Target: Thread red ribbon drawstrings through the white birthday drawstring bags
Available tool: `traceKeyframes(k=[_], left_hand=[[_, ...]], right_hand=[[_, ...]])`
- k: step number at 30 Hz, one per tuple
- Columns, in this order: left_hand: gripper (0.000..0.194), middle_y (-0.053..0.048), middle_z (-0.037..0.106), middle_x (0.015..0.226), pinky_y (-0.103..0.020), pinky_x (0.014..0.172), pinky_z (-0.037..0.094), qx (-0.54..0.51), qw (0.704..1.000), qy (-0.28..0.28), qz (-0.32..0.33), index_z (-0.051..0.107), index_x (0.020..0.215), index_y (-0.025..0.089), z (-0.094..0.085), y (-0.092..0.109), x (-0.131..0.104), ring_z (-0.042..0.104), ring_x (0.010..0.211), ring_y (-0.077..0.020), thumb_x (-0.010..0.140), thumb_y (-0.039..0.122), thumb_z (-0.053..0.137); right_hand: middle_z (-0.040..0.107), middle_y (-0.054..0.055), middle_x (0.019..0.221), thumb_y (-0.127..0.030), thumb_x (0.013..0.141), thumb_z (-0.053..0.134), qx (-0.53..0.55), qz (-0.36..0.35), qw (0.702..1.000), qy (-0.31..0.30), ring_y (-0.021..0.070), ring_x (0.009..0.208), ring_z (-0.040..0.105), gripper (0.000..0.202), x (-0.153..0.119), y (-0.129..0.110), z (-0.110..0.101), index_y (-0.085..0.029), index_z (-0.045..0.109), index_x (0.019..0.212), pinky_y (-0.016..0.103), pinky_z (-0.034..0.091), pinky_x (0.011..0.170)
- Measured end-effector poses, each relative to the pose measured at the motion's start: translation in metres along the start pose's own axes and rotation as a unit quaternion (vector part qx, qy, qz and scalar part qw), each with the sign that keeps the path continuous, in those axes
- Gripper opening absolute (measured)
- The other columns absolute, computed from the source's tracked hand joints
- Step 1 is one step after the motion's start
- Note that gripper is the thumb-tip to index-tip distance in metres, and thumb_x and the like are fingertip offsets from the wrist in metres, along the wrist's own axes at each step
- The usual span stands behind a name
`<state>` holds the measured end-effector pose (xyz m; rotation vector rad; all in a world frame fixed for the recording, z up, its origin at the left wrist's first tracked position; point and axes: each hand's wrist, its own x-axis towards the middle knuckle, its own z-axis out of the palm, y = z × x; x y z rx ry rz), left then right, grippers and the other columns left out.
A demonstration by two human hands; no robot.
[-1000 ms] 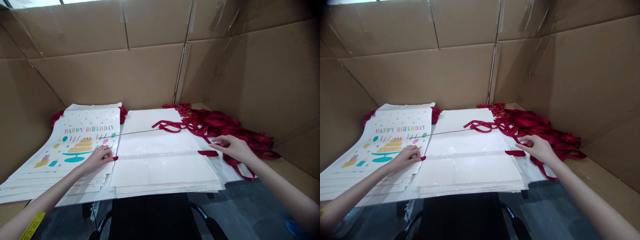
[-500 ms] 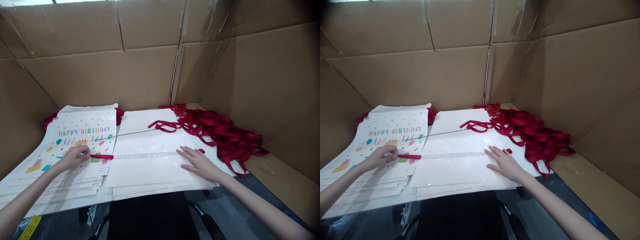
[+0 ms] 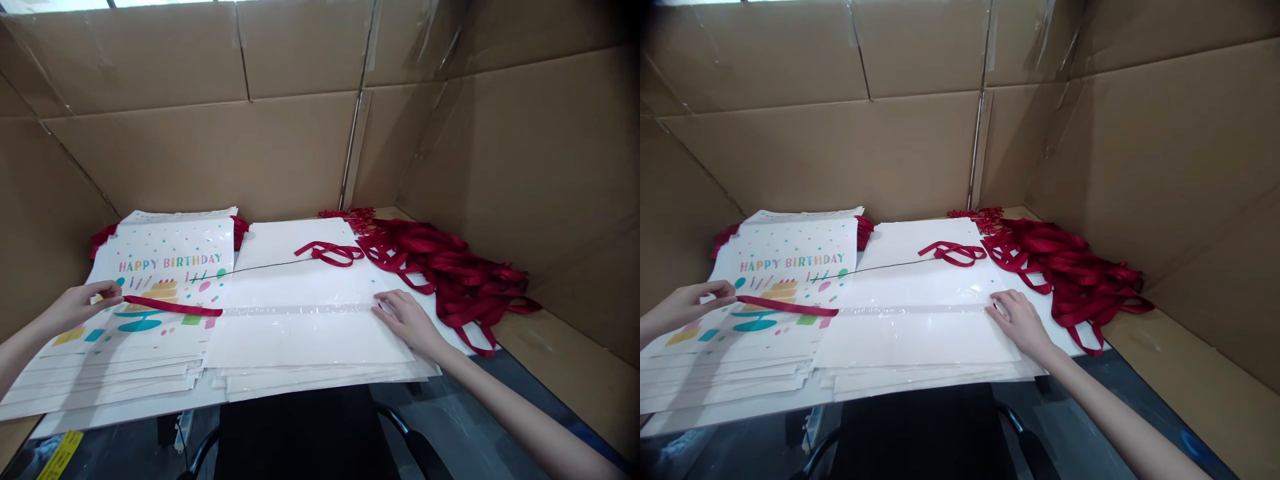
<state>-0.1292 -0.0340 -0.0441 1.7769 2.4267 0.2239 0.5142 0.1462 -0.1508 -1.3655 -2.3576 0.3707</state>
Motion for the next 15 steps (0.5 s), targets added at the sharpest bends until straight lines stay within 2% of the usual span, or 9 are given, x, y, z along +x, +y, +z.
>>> traceKeyframes(k=[3,8,12,15], left_hand=[[0.046,0.004,0.062,0.077,-0.019,0.063,0.033,-0.003,0.999,-0.024,-0.022,0.055,0.079,0.02,0.006,0.017,0.002,0.05,0.071,-0.0147,0.074,0.065,0.045],[0.045,0.001,0.062,0.079,-0.02,0.062,0.032,-0.031,0.999,-0.043,-0.003,0.054,0.08,0.02,0.014,0.033,0.003,0.051,0.077,-0.0174,0.073,0.063,0.045],[0.044,0.002,0.061,0.078,-0.02,0.06,0.032,-0.036,0.998,-0.049,0.008,0.053,0.078,0.021,0.014,0.039,0.001,0.05,0.073,-0.0162,0.075,0.064,0.044],[0.042,0.003,0.06,0.077,-0.019,0.059,0.032,-0.029,0.999,-0.041,-0.008,0.052,0.078,0.021,0.014,0.034,-0.001,0.05,0.072,-0.0154,0.073,0.063,0.045]], right_hand=[[0.063,0.01,0.086,-0.048,0.088,0.038,-0.028,0.071,0.997,-0.002,0.0265,0.086,0.056,0.036,0.006,0.0,-0.003,-0.018,0.057,0.084,0.037,0.042,0.075],[0.061,0.007,0.075,-0.036,0.083,0.043,-0.037,0.108,0.992,-0.058,0.0223,0.072,0.055,0.023,0.02,-0.001,0.002,-0.019,0.05,0.07,0.03,0.034,0.06],[0.053,0.002,0.062,-0.039,0.081,0.044,0.114,0.164,0.976,-0.087,0.0154,0.054,0.047,0.023,0.027,0.009,0.005,-0.019,0.047,0.07,0.027,0.031,0.052],[0.045,-0.001,0.061,-0.048,0.076,0.048,0.244,0.176,0.953,-0.047,0.0126,0.053,0.042,0.03,0.027,0.02,0.0,-0.02,0.046,0.069,0.025,0.031,0.05]])
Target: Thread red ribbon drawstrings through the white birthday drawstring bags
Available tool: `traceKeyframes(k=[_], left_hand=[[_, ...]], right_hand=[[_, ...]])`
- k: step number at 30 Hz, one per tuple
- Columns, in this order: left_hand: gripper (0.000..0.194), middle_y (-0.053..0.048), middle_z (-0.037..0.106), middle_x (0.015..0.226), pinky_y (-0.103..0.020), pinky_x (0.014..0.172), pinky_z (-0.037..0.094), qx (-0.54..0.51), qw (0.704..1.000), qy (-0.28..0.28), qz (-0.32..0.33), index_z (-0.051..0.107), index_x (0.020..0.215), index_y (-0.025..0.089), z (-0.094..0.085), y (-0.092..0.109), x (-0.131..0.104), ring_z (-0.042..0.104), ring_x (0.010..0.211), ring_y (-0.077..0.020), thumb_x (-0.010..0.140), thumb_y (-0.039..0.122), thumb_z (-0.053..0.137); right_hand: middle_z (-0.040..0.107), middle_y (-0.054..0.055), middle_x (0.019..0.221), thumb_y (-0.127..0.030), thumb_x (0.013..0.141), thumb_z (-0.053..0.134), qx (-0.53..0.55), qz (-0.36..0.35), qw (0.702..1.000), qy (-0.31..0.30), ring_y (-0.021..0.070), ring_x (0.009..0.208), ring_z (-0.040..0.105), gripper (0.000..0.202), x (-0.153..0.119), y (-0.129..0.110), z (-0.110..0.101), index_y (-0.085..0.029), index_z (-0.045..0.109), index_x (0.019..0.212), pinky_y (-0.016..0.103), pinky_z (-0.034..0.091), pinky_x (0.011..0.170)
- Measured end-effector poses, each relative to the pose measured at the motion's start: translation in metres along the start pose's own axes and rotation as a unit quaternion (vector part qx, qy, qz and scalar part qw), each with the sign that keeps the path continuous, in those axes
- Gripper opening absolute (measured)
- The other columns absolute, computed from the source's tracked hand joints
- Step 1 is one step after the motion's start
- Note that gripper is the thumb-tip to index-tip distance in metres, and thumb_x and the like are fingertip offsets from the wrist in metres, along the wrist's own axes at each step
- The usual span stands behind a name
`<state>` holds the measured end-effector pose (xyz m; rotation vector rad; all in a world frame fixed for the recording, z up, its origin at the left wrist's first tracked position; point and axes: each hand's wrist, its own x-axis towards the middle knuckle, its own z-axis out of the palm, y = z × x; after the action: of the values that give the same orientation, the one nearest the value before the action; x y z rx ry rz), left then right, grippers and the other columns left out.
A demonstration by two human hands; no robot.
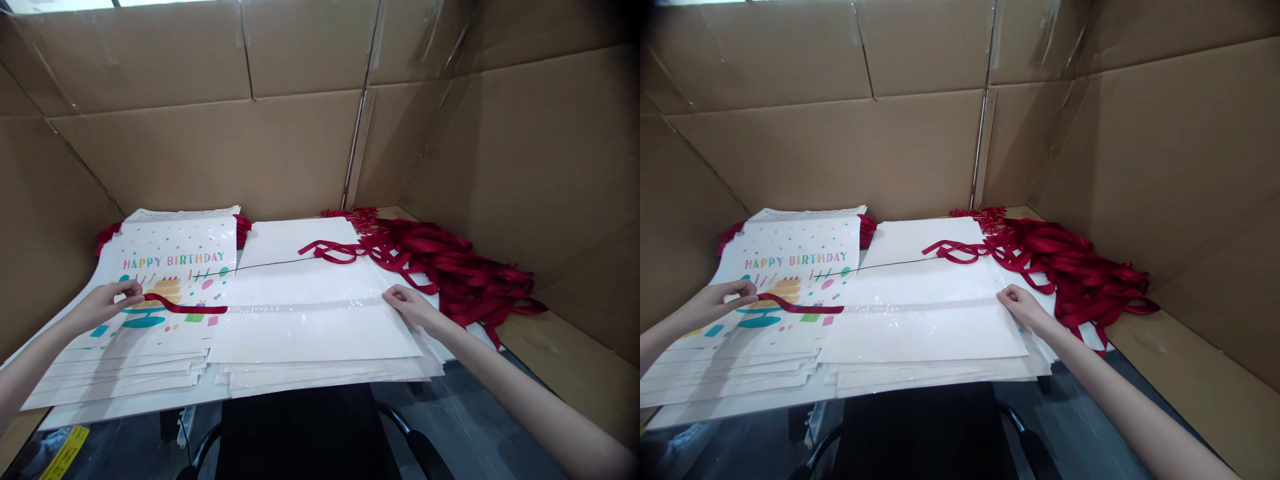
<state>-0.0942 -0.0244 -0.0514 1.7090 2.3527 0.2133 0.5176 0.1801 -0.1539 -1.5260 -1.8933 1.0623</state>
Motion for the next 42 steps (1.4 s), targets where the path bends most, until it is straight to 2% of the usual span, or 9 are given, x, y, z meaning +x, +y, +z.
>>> traceKeyframes(k=[8,13,16,20,25,29,34,38,42], left_hand=[[0.038,0.004,0.059,0.074,-0.021,0.068,0.035,0.009,1.0,-0.021,0.014,0.051,0.072,0.021,0.01,-0.037,-0.002,0.05,0.074,-0.0151,0.076,0.058,0.044],[0.042,0.002,0.065,0.079,-0.024,0.07,0.039,0.028,0.997,-0.071,0.005,0.057,0.078,0.022,0.021,-0.035,0.0,0.056,0.078,-0.0177,0.076,0.062,0.046],[0.046,-0.003,0.066,0.103,-0.03,0.078,0.043,0.064,0.996,-0.015,0.052,0.062,0.096,0.023,0.034,-0.008,0.001,0.057,0.095,-0.0231,0.078,0.063,0.046],[0.051,-0.007,0.056,0.128,-0.037,0.097,0.037,0.053,0.98,0.035,0.191,0.056,0.12,0.024,0.057,0.067,-0.007,0.05,0.118,-0.0266,0.087,0.059,0.039],[0.061,-0.004,0.035,0.147,-0.039,0.109,0.025,0.013,0.961,-0.045,0.273,0.032,0.143,0.028,0.087,0.146,-0.015,0.034,0.133,-0.0257,0.09,0.057,0.039],[0.065,-0.004,0.035,0.147,-0.045,0.114,0.012,0.011,0.958,-0.093,0.273,0.027,0.144,0.029,0.101,0.154,-0.009,0.034,0.133,-0.0252,0.089,0.059,0.041],[0.065,-0.003,0.038,0.146,-0.046,0.114,0.009,-0.008,0.962,-0.098,0.256,0.031,0.143,0.029,0.101,0.152,-0.008,0.034,0.133,-0.0261,0.087,0.058,0.045],[0.06,-0.006,0.045,0.14,-0.046,0.109,0.022,-0.041,0.966,-0.093,0.24,0.039,0.138,0.026,0.098,0.157,-0.01,0.042,0.126,-0.0289,0.086,0.054,0.048],[0.046,-0.01,0.052,0.131,-0.039,0.098,0.038,-0.1,0.962,-0.026,0.253,0.05,0.128,0.023,0.102,0.149,-0.004,0.05,0.116,-0.027,0.088,0.045,0.049]], right_hand=[[0.041,-0.002,0.059,-0.062,0.058,0.065,0.099,0.011,0.995,0.02,0.0104,0.053,0.036,0.046,0.001,0.008,-0.014,-0.019,0.048,0.063,0.023,0.027,0.048],[0.05,0.0,0.059,-0.064,0.054,0.068,0.093,-0.029,0.993,0.067,0.0129,0.057,0.044,0.049,0.003,0.002,-0.01,-0.019,0.05,0.063,0.025,0.031,0.051],[0.058,0.002,0.059,-0.061,0.051,0.07,0.1,-0.013,0.993,0.067,0.015,0.056,0.048,0.049,0.003,0.002,-0.01,-0.02,0.053,0.07,0.026,0.033,0.051],[0.064,0.002,0.062,-0.052,0.049,0.074,0.11,0.022,0.992,0.05,0.0165,0.058,0.052,0.048,0.003,0.003,-0.01,-0.021,0.053,0.079,0.027,0.035,0.053],[0.058,-0.001,0.053,-0.05,0.045,0.077,0.134,0.035,0.989,0.043,0.0129,0.05,0.047,0.05,0.001,-0.002,-0.011,-0.02,0.052,0.076,0.026,0.034,0.05],[0.053,-0.003,0.049,-0.05,0.044,0.078,0.13,0.042,0.99,0.045,0.0102,0.045,0.043,0.05,-0.001,-0.004,-0.016,-0.019,0.053,0.074,0.024,0.029,0.045],[0.056,0.0,0.051,-0.045,0.041,0.081,0.132,0.056,0.987,0.076,0.0162,0.053,0.054,0.048,0.002,0.001,-0.037,-0.02,0.053,0.071,0.024,0.033,0.043],[0.06,0.001,0.056,-0.038,0.038,0.085,0.181,0.073,0.977,0.086,0.0208,0.058,0.061,0.049,0.004,0.007,-0.055,-0.023,0.055,0.073,0.033,0.051,0.052],[0.062,0.002,0.058,-0.037,0.035,0.088,0.228,0.076,0.969,0.062,0.0255,0.063,0.065,0.052,0.002,0.01,-0.059,-0.025,0.055,0.073,0.042,0.058,0.067]])
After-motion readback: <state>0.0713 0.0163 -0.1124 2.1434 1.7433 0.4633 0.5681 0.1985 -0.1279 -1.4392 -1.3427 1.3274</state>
